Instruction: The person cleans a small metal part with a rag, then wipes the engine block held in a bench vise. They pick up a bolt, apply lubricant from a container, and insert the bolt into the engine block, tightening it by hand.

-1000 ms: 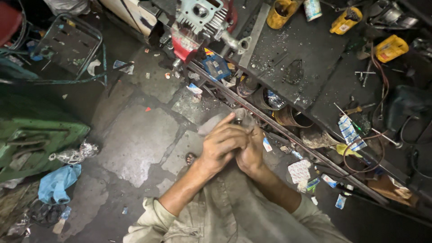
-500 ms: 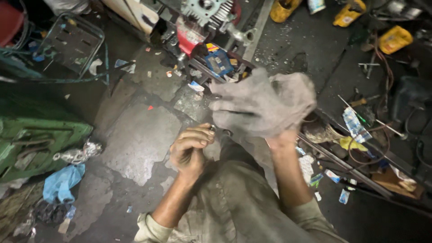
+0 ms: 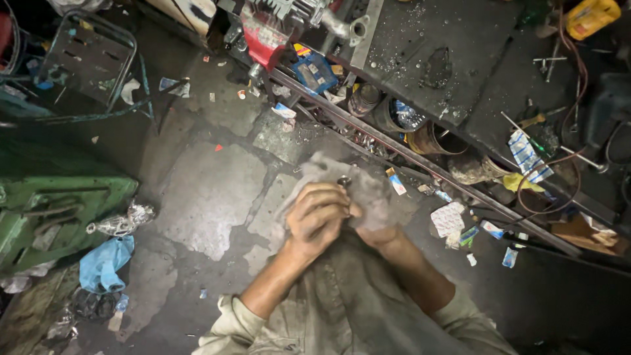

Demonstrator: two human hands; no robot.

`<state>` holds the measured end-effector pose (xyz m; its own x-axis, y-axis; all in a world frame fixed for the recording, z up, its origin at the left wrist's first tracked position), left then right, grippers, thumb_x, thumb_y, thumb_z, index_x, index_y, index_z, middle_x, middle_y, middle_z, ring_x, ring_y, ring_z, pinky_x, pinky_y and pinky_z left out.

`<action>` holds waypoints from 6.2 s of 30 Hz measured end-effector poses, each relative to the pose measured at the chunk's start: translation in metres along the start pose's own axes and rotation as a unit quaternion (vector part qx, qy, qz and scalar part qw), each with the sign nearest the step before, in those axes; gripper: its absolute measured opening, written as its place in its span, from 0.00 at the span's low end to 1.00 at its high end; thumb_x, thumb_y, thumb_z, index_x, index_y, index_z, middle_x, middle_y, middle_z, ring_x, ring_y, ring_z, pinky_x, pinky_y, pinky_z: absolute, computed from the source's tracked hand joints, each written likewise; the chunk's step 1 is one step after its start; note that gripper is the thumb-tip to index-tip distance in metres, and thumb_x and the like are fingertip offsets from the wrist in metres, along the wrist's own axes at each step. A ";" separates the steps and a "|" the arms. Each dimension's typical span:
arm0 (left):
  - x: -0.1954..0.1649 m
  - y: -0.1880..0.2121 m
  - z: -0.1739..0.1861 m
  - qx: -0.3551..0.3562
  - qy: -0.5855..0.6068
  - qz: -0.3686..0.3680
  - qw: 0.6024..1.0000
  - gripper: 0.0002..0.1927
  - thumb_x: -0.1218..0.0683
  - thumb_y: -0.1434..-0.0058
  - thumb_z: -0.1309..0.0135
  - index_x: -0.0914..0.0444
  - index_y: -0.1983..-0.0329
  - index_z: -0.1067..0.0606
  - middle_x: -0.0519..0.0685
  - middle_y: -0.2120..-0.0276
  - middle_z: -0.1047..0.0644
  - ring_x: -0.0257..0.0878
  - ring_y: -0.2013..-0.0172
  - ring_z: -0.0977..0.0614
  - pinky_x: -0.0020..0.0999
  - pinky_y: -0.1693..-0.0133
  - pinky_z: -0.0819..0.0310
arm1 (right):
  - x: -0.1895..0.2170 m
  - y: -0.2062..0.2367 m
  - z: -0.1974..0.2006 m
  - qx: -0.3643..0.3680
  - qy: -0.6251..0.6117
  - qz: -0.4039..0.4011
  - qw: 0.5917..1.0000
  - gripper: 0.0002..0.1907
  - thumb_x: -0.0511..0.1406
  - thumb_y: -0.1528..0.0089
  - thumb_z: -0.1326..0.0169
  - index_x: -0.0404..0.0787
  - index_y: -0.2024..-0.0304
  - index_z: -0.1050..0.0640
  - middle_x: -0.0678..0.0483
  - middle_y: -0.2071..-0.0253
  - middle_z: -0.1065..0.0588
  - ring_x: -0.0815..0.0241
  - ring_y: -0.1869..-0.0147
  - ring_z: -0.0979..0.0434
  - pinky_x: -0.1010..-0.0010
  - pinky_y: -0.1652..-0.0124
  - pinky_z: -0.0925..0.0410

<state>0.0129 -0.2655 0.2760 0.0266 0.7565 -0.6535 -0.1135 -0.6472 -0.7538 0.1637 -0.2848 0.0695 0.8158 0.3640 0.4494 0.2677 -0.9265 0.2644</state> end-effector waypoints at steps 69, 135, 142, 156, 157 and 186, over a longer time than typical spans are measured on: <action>0.386 -0.323 -0.082 0.417 -0.289 0.206 0.837 0.09 0.52 0.43 0.33 0.57 0.60 0.16 0.47 0.62 0.16 0.42 0.61 0.14 0.38 0.57 0.21 | 0.267 -0.097 0.053 -0.015 0.145 0.257 0.955 0.28 0.50 0.27 0.48 0.28 0.46 0.26 0.46 0.54 0.23 0.54 0.52 0.21 0.60 0.43 0.26; 0.327 0.024 0.130 -0.268 -0.077 0.438 0.855 0.14 0.62 0.31 0.45 0.67 0.44 0.31 0.47 0.58 0.23 0.31 0.61 0.23 0.25 0.56 0.26 | 0.232 -0.323 -0.241 0.331 0.805 0.170 0.463 0.19 0.19 0.50 0.46 0.41 0.59 0.20 0.52 0.52 0.27 0.51 0.42 0.27 0.60 0.44 0.32; 0.343 0.006 0.114 -0.307 0.049 0.453 0.836 0.15 0.62 0.30 0.48 0.65 0.42 0.33 0.47 0.57 0.25 0.31 0.61 0.22 0.25 0.60 0.25 | 0.205 -0.289 -0.257 0.265 0.941 0.083 0.193 0.19 0.30 0.52 0.42 0.37 0.57 0.21 0.45 0.58 0.24 0.45 0.52 0.22 0.55 0.60 0.27; 0.335 0.000 0.120 -0.320 0.064 0.392 0.860 0.12 0.63 0.28 0.49 0.65 0.43 0.33 0.48 0.60 0.25 0.34 0.61 0.22 0.29 0.56 0.25 | 0.188 -0.322 -0.247 0.315 0.901 0.029 0.297 0.21 0.43 0.43 0.44 0.41 0.51 0.22 0.42 0.60 0.25 0.37 0.58 0.21 0.49 0.62 0.28; 0.335 -0.002 0.116 -0.318 0.066 0.403 0.856 0.12 0.63 0.28 0.49 0.66 0.43 0.33 0.48 0.60 0.25 0.34 0.61 0.23 0.28 0.56 0.25 | 0.181 -0.332 -0.231 0.284 0.907 -0.042 0.309 0.17 0.40 0.38 0.48 0.38 0.51 0.23 0.41 0.64 0.25 0.37 0.58 0.21 0.49 0.59 0.28; 0.248 -0.071 0.017 -0.207 0.268 0.487 0.805 0.09 0.55 0.22 0.50 0.65 0.48 0.28 0.42 0.64 0.30 0.24 0.69 0.29 0.19 0.70 0.38 | 0.298 -0.216 -0.129 0.244 0.660 -0.206 0.680 0.20 0.38 0.33 0.46 0.30 0.44 0.23 0.43 0.55 0.20 0.53 0.52 0.19 0.67 0.54 0.28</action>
<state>0.0106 -0.0306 0.1690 0.5632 -0.2052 -0.8004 -0.0012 -0.9689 0.2476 0.2833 0.0366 0.2562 -0.4654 0.0713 0.8822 0.7352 -0.5238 0.4302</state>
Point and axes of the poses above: each hand's wrist, its own y-axis away from the middle knuckle, its own z-axis out of the back of the hand, x = y × z, the point moved 8 cm from there along -y, towards the middle knuckle
